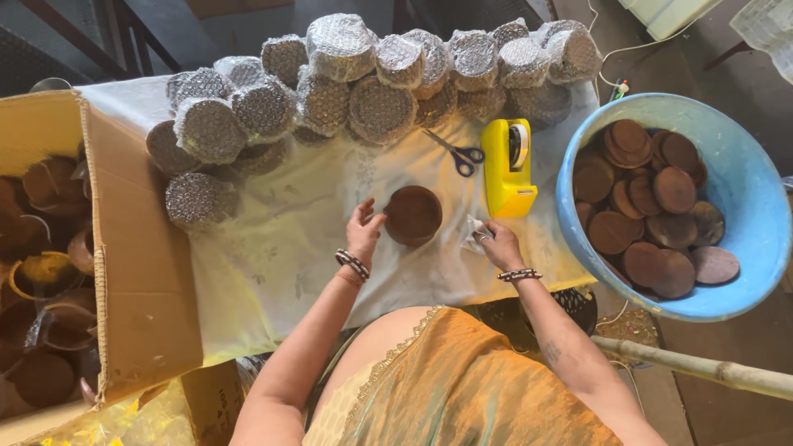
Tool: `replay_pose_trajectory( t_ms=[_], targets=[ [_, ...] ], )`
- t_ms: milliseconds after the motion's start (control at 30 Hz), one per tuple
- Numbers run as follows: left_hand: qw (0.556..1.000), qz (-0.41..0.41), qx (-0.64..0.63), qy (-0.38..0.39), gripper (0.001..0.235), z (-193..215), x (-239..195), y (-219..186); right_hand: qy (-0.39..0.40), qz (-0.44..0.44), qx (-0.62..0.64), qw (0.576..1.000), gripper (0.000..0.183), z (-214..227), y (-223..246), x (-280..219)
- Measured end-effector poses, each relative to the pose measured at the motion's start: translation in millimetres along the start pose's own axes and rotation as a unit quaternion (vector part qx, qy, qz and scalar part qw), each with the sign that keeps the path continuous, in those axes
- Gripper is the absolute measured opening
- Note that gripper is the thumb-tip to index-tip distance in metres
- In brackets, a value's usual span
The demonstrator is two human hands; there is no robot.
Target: The person wraps a small brown clay pot in bubble wrap and secures it with tape. They then wipe another pot with a white cloth and place it on the table. Finally, they pick up two flat brown clay discs from a blue basin and place them on the table.
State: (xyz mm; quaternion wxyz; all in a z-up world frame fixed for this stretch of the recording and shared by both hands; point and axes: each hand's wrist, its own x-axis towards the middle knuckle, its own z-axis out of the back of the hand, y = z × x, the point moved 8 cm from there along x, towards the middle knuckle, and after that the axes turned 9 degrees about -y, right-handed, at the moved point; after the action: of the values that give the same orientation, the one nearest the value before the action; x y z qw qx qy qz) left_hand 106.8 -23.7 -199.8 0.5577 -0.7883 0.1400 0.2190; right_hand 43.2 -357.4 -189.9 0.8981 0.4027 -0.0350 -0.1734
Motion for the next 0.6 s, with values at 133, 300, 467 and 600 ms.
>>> replay_pose_trajectory(
  t_ms=[133,300,467,600],
  targets=[
    [0.966,-0.103,0.210,-0.112,0.074,3.7,-13.4,7.8,0.004,-0.001,-0.035,0.999,0.031,-0.6,2.2,0.2],
    [0.927,-0.071,0.346,-0.126,0.090,-4.2,-25.8,7.3,0.012,0.004,-0.030,0.999,0.033,0.5,4.6,-0.1],
    [0.933,-0.096,0.338,-0.074,0.072,-11.1,-15.1,-8.9,0.021,0.020,-0.032,0.999,0.033,1.4,8.5,-0.6],
    [0.938,-0.180,0.281,-0.091,0.067,10.5,2.4,-0.3,0.024,0.031,-0.022,0.999,0.033,2.4,10.9,-1.0]
  ],
)
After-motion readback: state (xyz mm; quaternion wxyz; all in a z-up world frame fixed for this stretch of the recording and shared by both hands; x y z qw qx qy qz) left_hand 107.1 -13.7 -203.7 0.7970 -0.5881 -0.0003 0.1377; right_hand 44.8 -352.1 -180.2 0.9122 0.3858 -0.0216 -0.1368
